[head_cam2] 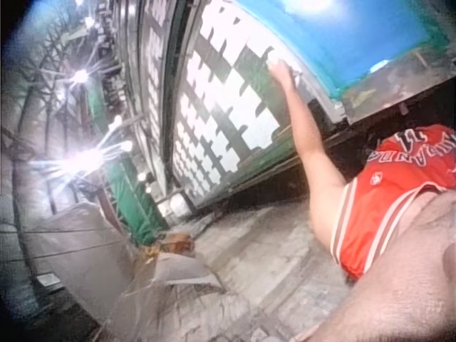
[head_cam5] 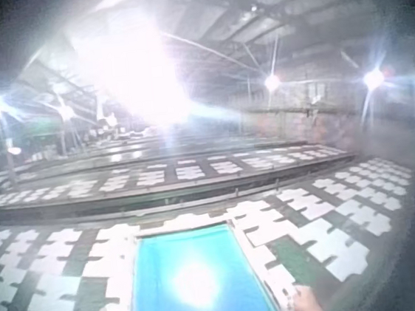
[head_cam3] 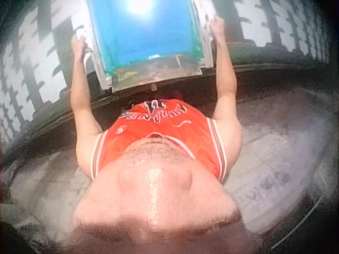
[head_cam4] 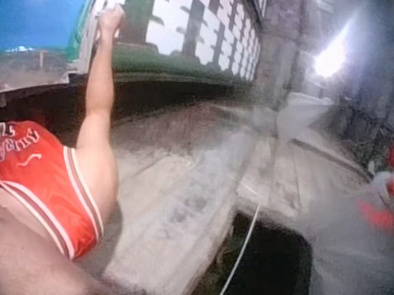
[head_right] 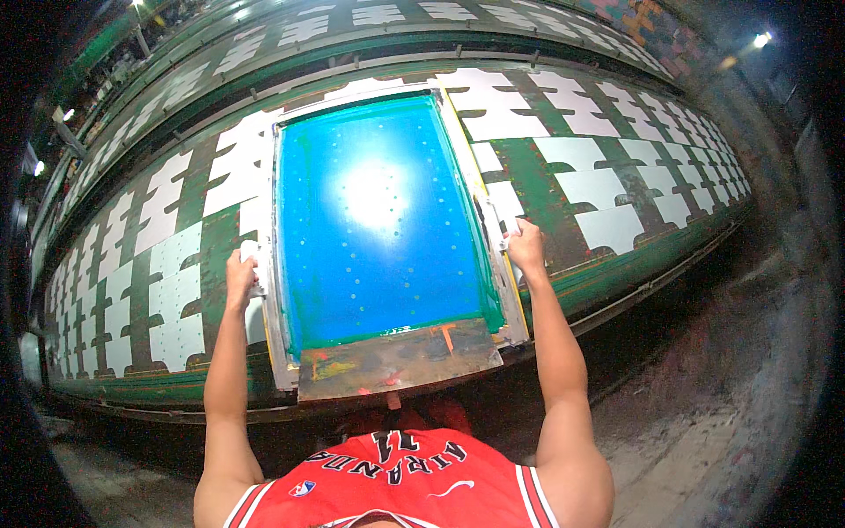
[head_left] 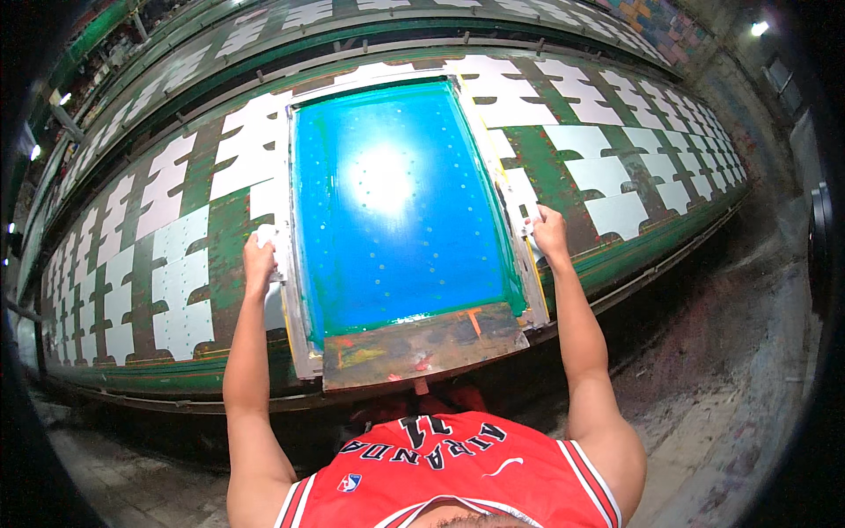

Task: The person performs screen printing by repeatedly pulling a squeegee across a blue mesh screen to transfer ink onto white t-shirts moving on a conveyor. The person holds the screen frame with both hands and uses a squeegee in the right hand to spread ink across the mesh.

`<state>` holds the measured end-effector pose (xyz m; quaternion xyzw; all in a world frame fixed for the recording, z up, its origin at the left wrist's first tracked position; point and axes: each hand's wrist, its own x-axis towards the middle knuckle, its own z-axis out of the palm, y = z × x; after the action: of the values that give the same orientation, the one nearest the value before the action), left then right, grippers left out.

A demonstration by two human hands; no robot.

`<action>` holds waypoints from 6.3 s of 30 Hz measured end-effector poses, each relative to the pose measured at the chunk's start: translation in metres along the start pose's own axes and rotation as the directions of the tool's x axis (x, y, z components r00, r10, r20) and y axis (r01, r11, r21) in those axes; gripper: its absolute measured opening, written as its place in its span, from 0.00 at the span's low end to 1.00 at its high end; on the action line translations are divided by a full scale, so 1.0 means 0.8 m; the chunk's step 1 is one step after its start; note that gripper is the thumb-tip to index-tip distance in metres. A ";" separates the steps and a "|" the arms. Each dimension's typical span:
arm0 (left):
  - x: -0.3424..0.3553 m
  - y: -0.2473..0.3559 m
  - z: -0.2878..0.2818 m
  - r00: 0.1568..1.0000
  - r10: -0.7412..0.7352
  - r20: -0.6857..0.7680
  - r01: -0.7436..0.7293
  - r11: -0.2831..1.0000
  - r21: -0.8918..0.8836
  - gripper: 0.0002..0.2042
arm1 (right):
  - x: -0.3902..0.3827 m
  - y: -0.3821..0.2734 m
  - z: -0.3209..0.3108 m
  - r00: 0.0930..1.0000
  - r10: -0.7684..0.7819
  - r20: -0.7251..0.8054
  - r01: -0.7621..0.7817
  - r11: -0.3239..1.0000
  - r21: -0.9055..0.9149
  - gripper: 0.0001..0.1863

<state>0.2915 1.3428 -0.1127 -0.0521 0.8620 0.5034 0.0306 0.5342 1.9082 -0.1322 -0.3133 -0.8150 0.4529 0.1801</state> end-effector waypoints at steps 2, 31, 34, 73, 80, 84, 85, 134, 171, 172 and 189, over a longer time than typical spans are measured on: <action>-0.014 0.013 0.056 1.000 -0.004 -0.013 0.003 0.999 -0.039 0.12 | 0.036 0.040 -0.027 0.999 -0.030 -0.028 0.029 0.999 -0.027 0.15; -0.088 -0.031 0.303 0.986 -0.023 -0.166 0.047 0.988 0.145 0.10 | 0.133 0.271 -0.122 0.990 0.124 0.073 -0.121 0.991 -0.050 0.11; -0.089 -0.035 0.305 0.983 0.017 -0.183 0.020 0.980 0.198 0.10 | 0.144 0.283 -0.121 0.992 0.102 0.076 -0.092 0.987 -0.129 0.10; -0.124 -0.012 0.367 0.998 0.029 -0.059 -0.006 0.936 0.351 0.13 | -0.042 0.146 -0.108 0.700 -0.397 0.593 0.533 0.844 -0.064 0.25; -0.132 -0.004 0.360 0.996 0.085 -0.024 -0.074 0.946 0.317 0.23 | -0.154 0.104 -0.115 0.531 -0.330 0.780 0.580 0.813 -0.051 0.29; -0.135 -0.001 0.357 0.997 0.039 0.070 -0.061 0.936 0.346 0.27 | -0.178 0.116 -0.117 0.589 -0.307 0.748 0.649 0.731 -0.210 0.24; -0.134 -0.002 0.354 0.995 0.047 0.083 -0.073 0.933 0.352 0.28 | -0.185 0.118 -0.115 0.639 -0.280 0.717 0.631 0.723 -0.280 0.28; -0.111 -0.011 0.373 0.992 0.005 -0.124 0.039 0.938 0.344 0.24 | -0.120 0.124 -0.074 0.579 -0.428 0.693 0.783 0.529 -0.328 0.10; -0.112 -0.006 0.372 0.993 -0.062 -0.096 0.091 0.935 0.342 0.23 | -0.044 0.142 -0.006 0.530 -0.713 0.459 0.847 0.424 -0.319 0.09; -0.113 -0.006 0.371 0.994 -0.033 -0.108 0.068 0.938 0.339 0.23 | -0.027 0.139 0.003 0.519 -0.721 0.459 0.854 0.415 -0.313 0.08; -0.127 0.024 0.376 0.985 -0.031 -0.171 0.091 0.932 0.351 0.21 | 0.334 0.058 0.166 0.538 -0.675 0.505 0.835 0.343 -0.431 0.07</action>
<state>0.3905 1.6205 -0.2330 -0.1134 0.9367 0.3310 -0.0152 0.2760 2.0235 -0.2387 0.1194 -0.9796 0.0482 0.1545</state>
